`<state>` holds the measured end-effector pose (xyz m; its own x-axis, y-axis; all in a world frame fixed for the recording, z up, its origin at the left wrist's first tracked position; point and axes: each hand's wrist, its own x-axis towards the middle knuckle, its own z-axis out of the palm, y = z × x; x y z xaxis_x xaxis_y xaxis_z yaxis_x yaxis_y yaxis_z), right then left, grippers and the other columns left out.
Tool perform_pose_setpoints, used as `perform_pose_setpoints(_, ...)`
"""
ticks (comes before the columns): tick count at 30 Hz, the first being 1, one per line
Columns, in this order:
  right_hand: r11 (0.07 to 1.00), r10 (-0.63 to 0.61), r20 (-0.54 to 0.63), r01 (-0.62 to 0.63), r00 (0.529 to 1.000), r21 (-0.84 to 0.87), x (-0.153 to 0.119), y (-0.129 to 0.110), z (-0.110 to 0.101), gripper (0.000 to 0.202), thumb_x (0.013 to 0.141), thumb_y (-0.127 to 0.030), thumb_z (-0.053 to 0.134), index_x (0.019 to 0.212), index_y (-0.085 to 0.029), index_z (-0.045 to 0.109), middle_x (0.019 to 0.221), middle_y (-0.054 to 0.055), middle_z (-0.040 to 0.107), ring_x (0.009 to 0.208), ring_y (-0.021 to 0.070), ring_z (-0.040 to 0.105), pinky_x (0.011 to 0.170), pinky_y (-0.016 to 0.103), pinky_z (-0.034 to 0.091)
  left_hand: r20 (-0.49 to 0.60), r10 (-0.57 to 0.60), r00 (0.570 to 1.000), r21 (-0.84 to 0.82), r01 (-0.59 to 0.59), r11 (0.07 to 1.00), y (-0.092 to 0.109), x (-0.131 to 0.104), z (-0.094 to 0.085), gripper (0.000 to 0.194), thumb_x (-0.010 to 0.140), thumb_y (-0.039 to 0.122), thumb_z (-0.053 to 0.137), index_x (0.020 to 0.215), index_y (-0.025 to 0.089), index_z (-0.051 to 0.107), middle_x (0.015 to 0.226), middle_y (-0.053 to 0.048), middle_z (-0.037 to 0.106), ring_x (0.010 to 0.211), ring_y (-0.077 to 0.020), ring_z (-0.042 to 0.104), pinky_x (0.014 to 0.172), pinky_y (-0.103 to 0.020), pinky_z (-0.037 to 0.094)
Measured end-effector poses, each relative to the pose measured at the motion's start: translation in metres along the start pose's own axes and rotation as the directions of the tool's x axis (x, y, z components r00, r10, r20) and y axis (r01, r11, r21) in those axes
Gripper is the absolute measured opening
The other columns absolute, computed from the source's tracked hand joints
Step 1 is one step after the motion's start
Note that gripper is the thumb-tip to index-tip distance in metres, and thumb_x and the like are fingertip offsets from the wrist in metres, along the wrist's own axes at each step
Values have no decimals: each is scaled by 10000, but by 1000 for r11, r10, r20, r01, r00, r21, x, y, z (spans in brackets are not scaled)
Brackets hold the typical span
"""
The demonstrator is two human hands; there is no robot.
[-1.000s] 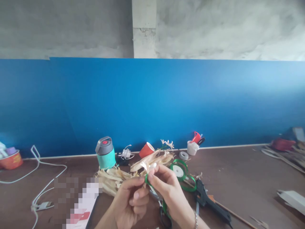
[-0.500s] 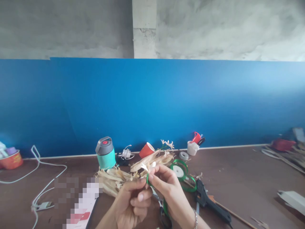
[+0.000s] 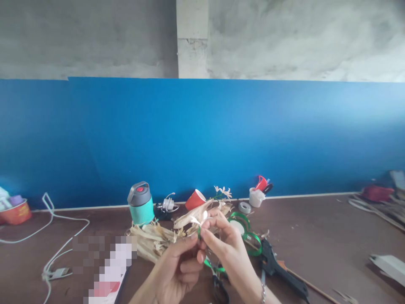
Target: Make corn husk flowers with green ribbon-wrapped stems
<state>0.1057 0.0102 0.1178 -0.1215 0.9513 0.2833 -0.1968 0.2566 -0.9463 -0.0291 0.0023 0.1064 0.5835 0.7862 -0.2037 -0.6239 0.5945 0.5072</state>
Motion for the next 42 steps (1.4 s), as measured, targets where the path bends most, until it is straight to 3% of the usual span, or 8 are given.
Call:
perform_pose_setpoints(5,999,-36,-10,36,999,-29,2,7,-4,159,742,-305,675,681,-176,607,828,26,560,672,144,552,582,239,457,-120,94,988,21,-92,996,-6,-1,7,256,591,201,811,666,84,597,546,36,549,335,41,234,304,-92,115)
perform_pose_setpoints(12,999,51,26,-51,998,-4,2,2,-3,255,726,-384,690,625,-161,620,728,20,537,634,127,490,558,218,414,-224,311,924,120,-291,949,-7,-2,9,288,633,255,788,683,146,526,552,66,523,347,26,234,338,-118,119)
perform_pose_setpoints(24,985,139,15,-139,990,105,3,3,1,310,680,-401,734,593,-150,572,627,-9,527,587,108,442,546,213,353,-213,449,868,283,-385,879,-12,0,9,299,655,283,769,677,162,496,498,89,474,361,16,214,369,-126,133)
perform_pose_setpoints(30,984,142,-4,-141,990,111,2,10,1,318,689,-414,716,624,-165,529,588,-22,533,551,109,448,533,225,354,-236,596,768,439,-462,770,-16,3,10,265,634,297,780,679,156,560,530,51,560,364,0,288,363,-132,175)
perform_pose_setpoints(34,990,127,-46,-123,991,72,4,12,0,290,685,-405,701,631,-174,534,579,-33,499,510,103,411,490,227,338,-242,640,729,503,-469,725,-19,6,10,237,627,285,786,659,163,586,512,37,587,387,-46,433,388,-145,304)
perform_pose_setpoints(38,997,76,-128,-77,989,-9,9,3,-6,276,668,-358,686,556,-166,522,568,-38,429,513,93,356,471,220,299,-176,607,775,551,-433,713,-14,4,13,232,602,286,804,728,139,674,683,-67,708,659,-177,641,611,-239,482)
perform_pose_setpoints(40,996,33,-135,-44,990,-78,12,-2,-11,276,667,-335,675,524,-165,512,562,-38,411,516,91,332,467,222,278,-135,599,789,669,-373,643,-8,1,13,199,641,303,775,704,134,691,682,-82,709,671,-191,641,610,-242,479)
perform_pose_setpoints(42,991,19,-113,-34,993,-131,14,-5,-17,252,677,-313,659,527,-166,521,552,-40,408,506,88,312,458,224,256,-97,655,750,796,-337,503,-4,-3,10,184,695,319,729,652,147,679,577,-46,659,548,-152,585,513,-212,435)
